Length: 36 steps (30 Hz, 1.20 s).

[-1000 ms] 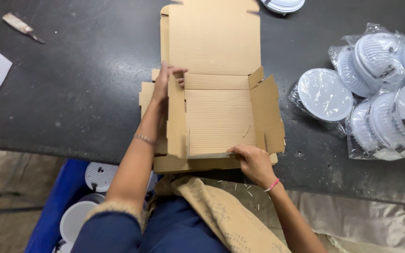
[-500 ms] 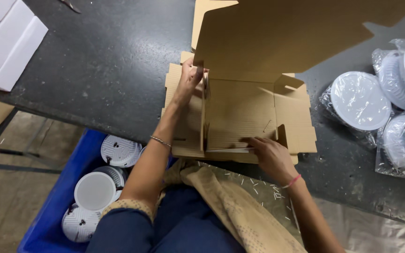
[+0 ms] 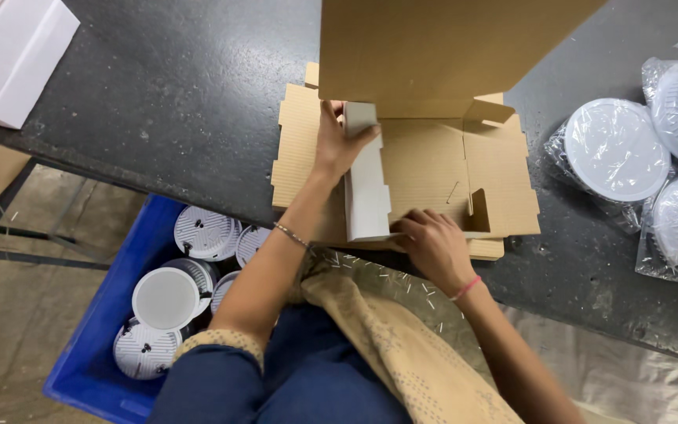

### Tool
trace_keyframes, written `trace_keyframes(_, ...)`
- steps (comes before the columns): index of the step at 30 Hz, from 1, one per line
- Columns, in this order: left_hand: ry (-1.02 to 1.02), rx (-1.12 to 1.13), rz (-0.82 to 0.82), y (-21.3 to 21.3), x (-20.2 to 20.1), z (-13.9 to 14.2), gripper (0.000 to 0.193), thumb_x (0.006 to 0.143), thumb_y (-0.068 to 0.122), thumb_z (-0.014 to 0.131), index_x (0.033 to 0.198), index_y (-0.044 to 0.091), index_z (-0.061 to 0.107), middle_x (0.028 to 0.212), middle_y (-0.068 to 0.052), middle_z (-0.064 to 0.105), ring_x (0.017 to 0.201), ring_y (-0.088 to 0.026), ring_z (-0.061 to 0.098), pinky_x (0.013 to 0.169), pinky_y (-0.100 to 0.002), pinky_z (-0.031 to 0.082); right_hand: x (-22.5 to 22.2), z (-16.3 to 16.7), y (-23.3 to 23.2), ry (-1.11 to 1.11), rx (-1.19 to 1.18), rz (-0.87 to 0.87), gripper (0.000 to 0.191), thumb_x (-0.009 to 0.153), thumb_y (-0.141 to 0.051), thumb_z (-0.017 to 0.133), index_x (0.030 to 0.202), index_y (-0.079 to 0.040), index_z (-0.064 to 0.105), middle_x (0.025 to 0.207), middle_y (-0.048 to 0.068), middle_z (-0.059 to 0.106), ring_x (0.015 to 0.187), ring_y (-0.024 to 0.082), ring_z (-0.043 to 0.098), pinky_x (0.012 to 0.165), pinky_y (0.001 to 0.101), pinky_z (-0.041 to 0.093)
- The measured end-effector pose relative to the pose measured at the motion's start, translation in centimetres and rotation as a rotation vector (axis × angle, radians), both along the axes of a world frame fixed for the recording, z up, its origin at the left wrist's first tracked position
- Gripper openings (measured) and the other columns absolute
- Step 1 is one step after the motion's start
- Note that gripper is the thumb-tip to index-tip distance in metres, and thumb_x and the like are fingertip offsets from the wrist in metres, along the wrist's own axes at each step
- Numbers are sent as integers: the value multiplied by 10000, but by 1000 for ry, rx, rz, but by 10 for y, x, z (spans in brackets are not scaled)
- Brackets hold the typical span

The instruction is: The person places a plastic-wrapped round LED ceiling light fixture into a white cardboard box, folds the box flaps closed, and stacks the finished box on a pile beside the work area, repeating the packing cycle with additional fixtures and boxes.

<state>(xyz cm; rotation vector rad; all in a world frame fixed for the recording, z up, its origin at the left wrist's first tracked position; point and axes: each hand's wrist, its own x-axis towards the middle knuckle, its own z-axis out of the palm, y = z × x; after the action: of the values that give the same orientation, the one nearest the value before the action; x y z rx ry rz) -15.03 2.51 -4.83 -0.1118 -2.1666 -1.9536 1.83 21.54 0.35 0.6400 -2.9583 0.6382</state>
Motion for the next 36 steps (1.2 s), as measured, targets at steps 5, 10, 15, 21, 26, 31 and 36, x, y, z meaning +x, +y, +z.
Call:
trace_keyframes(5,-41,-199,188,9,1,-8,548,753,-95,628,1252,-12,415,1162,-184,605,1104,-334,628,949,-420,524,17,9,3,38,28,-45,212,830,-342,751,908,-145,759,911,14,706,927,227,660,818,398,485)
trace_keyframes(10,136,-279,287,26,5,-24,513,754,-134,546,1239,-5,440,1204,-223,556,1177,-400,566,1032,-480,453,24,10,-28,139,-96,-150,444,841,-375,753,1164,-83,673,1083,77,683,982,277,653,789,425,514)
trace_keyframes(15,171,-343,445,36,35,-19,596,837,108,679,1328,-58,385,1230,-284,502,1174,-453,509,998,-534,411,4,-6,-51,-66,-11,-309,403,887,-172,682,1276,-101,607,1170,110,653,1077,320,659,858,442,552)
trace_keyframes(21,-165,-144,-178,42,171,24,418,1017,374,607,1175,-13,584,1157,-202,608,1105,-352,591,991,-406,505,-5,-4,66,-9,64,-327,336,839,-106,658,1175,-110,675,1076,103,677,1000,331,662,810,455,541)
trace_keyframes(26,659,-812,-95,74,125,33,589,884,486,685,1181,-20,629,1203,-194,644,1226,-368,591,1088,-446,426,-12,-29,72,135,88,-309,209,852,-170,717,1042,-104,663,1005,102,666,959,317,670,795,444,544)
trace_keyframes(31,429,-986,-332,72,68,22,587,831,671,701,850,86,742,947,-122,709,949,-302,664,896,-455,467,-19,-37,64,196,85,-383,226,807,-239,753,957,-109,645,937,84,666,878,300,679,713,438,537)
trace_keyframes(36,329,-1054,-448,72,62,12,572,882,687,682,793,122,704,906,-86,705,936,-273,665,869,-441,467,-19,-26,61,58,154,-445,253,908,-326,755,900,-111,623,901,85,666,859,311,671,723,448,531)
